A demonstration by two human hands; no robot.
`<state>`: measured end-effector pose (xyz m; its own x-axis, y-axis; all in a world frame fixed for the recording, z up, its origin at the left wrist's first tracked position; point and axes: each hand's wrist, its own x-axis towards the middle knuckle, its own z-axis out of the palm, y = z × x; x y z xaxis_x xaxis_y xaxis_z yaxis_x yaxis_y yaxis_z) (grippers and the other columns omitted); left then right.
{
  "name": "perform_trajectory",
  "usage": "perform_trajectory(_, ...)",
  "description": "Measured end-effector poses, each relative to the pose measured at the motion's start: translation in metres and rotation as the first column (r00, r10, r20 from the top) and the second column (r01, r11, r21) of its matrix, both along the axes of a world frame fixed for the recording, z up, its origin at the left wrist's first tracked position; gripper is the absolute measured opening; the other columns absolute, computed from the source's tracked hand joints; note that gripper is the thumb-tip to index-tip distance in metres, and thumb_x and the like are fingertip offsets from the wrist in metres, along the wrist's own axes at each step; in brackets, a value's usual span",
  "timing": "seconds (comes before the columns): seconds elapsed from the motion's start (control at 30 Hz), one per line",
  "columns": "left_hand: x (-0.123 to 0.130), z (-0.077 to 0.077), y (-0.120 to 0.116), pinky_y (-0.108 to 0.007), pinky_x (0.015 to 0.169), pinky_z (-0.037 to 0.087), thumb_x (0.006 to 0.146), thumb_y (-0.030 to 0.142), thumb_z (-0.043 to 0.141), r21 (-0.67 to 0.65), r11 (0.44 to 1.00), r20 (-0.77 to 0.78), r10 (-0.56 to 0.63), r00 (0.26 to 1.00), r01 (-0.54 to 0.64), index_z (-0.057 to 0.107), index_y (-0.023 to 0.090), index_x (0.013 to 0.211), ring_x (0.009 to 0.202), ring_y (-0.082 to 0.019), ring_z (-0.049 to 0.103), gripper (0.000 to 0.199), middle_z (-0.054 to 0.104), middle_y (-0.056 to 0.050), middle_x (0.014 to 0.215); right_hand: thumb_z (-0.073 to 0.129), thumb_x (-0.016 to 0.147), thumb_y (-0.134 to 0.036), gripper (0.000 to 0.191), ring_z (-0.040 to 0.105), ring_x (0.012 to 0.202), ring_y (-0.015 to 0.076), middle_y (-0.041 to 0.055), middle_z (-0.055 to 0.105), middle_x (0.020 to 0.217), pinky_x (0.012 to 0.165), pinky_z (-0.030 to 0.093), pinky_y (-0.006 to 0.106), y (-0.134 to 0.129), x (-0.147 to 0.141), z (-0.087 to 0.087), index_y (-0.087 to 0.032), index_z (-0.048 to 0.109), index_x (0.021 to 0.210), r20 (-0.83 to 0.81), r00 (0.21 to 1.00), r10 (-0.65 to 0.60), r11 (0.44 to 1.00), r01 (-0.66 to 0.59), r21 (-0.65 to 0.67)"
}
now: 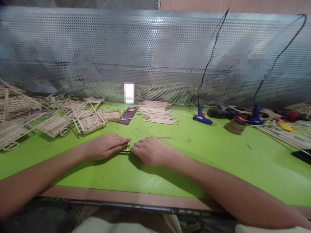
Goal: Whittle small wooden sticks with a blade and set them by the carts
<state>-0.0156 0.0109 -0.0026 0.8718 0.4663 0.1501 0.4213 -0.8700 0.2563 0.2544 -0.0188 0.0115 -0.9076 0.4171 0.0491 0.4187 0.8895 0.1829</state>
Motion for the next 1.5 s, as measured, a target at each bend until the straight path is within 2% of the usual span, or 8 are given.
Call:
perform_trajectory(0.07, 0.002, 0.002, -0.003, -0.041, 0.102, 0.049, 0.112, 0.038, 0.036, 0.032, 0.999, 0.025, 0.036, 0.999, -0.037, 0.055, 0.018, 0.147, 0.118, -0.025, 0.067, 0.045, 0.071, -0.012, 0.131, 0.057, 0.097, -0.018, 0.008, 0.062, 0.075, 0.0194, 0.0043, 0.072, 0.087, 0.067, 0.039, 0.033, 0.001, 0.0, -0.002, -0.017, 0.064, 0.098, 0.01, 1.0, -0.021, 1.0, 0.021, 0.005)
perform_trajectory(0.13, 0.005, 0.003, -0.006, -0.039, 0.095, 0.049, 0.112, 0.042, 0.036, 0.079, 0.996, 0.033, 0.038, 0.999, -0.041, 0.061, 0.015, 0.135, 0.109, -0.025, 0.067, 0.044, 0.073, -0.012, 0.121, 0.056, 0.099, -0.019, 0.008, 0.062, 0.075, 0.0193, 0.0043, 0.072, 0.087, 0.066, 0.038, 0.032, 0.002, -0.001, -0.004, -0.018, 0.064, 0.098, 0.012, 1.0, -0.028, 1.0, 0.028, 0.006)
perform_trajectory(0.23, 0.01, 0.0, -0.009, -0.035, 0.083, 0.046, 0.11, 0.037, 0.041, 0.172, 0.984, -0.013, -0.032, 0.999, 0.034, 0.066, 0.016, 0.104, 0.09, -0.022, 0.063, 0.033, 0.071, -0.008, 0.099, 0.056, 0.1, -0.02, 0.008, 0.061, 0.073, 0.0185, 0.0033, 0.071, 0.086, 0.064, 0.036, 0.032, 0.003, -0.001, -0.006, -0.018, 0.064, 0.098, 0.011, 0.999, -0.04, 0.999, 0.04, -0.009)
perform_trajectory(0.33, 0.015, -0.004, -0.009, -0.033, 0.075, 0.042, 0.107, 0.027, 0.048, 0.245, 0.966, -0.047, -0.073, 0.996, 0.082, 0.062, 0.018, 0.092, 0.082, -0.021, 0.057, 0.023, 0.064, -0.005, 0.087, 0.055, 0.099, -0.02, 0.01, 0.06, 0.07, 0.0174, 0.0029, 0.069, 0.082, 0.062, 0.034, 0.031, 0.001, -0.002, -0.004, -0.018, 0.064, 0.095, 0.021, 0.997, -0.075, 0.997, 0.076, -0.024)
perform_trajectory(0.67, 0.025, -0.004, -0.008, -0.034, 0.069, 0.039, 0.104, 0.02, 0.052, 0.284, 0.953, -0.048, -0.098, 0.994, 0.108, 0.06, 0.019, 0.088, 0.077, -0.02, 0.055, 0.017, 0.062, -0.004, 0.082, 0.051, 0.105, -0.026, 0.022, 0.061, 0.068, 0.017, 0.0029, 0.07, 0.079, 0.062, 0.034, 0.031, 0.002, 0.003, 0.001, -0.018, 0.065, 0.091, 0.028, 0.998, -0.062, 0.998, 0.063, -0.027)
perform_trajectory(0.93, 0.027, -0.005, -0.009, -0.032, 0.068, 0.04, 0.103, 0.016, 0.052, 0.224, 0.97, -0.024, -0.086, 0.996, 0.089, 0.059, 0.018, 0.085, 0.076, -0.019, 0.055, 0.02, 0.061, -0.004, 0.082, 0.051, 0.105, -0.027, 0.024, 0.06, 0.066, 0.0166, 0.0028, 0.07, 0.078, 0.061, 0.034, 0.031, -0.001, 0.0, 0.006, -0.018, 0.067, 0.09, 0.033, 0.993, -0.116, 0.987, 0.119, -0.108)
perform_trajectory(1.27, 0.028, -0.003, -0.008, -0.034, 0.071, 0.039, 0.1, 0.014, 0.052, 0.202, 0.971, 0.028, -0.135, 0.99, 0.127, 0.06, 0.019, 0.081, 0.076, -0.02, 0.055, 0.021, 0.062, -0.004, 0.077, 0.049, 0.106, -0.023, 0.026, 0.049, 0.064, 0.0142, 0.002, 0.063, 0.075, 0.063, 0.029, 0.03, 0.002, 0.007, -0.003, -0.018, 0.063, 0.085, -0.126, 0.989, -0.073, 0.978, 0.047, -0.202)
perform_trajectory(1.5, 0.011, 0.001, -0.01, -0.034, 0.067, 0.037, 0.099, 0.014, 0.051, 0.235, 0.964, 0.019, -0.131, 0.991, 0.123, 0.058, 0.019, 0.08, 0.074, -0.02, 0.054, 0.021, 0.063, -0.004, 0.076, 0.05, 0.106, -0.023, 0.025, 0.049, 0.064, 0.0146, 0.0025, 0.065, 0.076, 0.063, 0.029, 0.031, 0.006, -0.012, -0.002, -0.018, 0.063, 0.086, -0.082, 0.995, -0.062, 0.984, 0.047, -0.174)
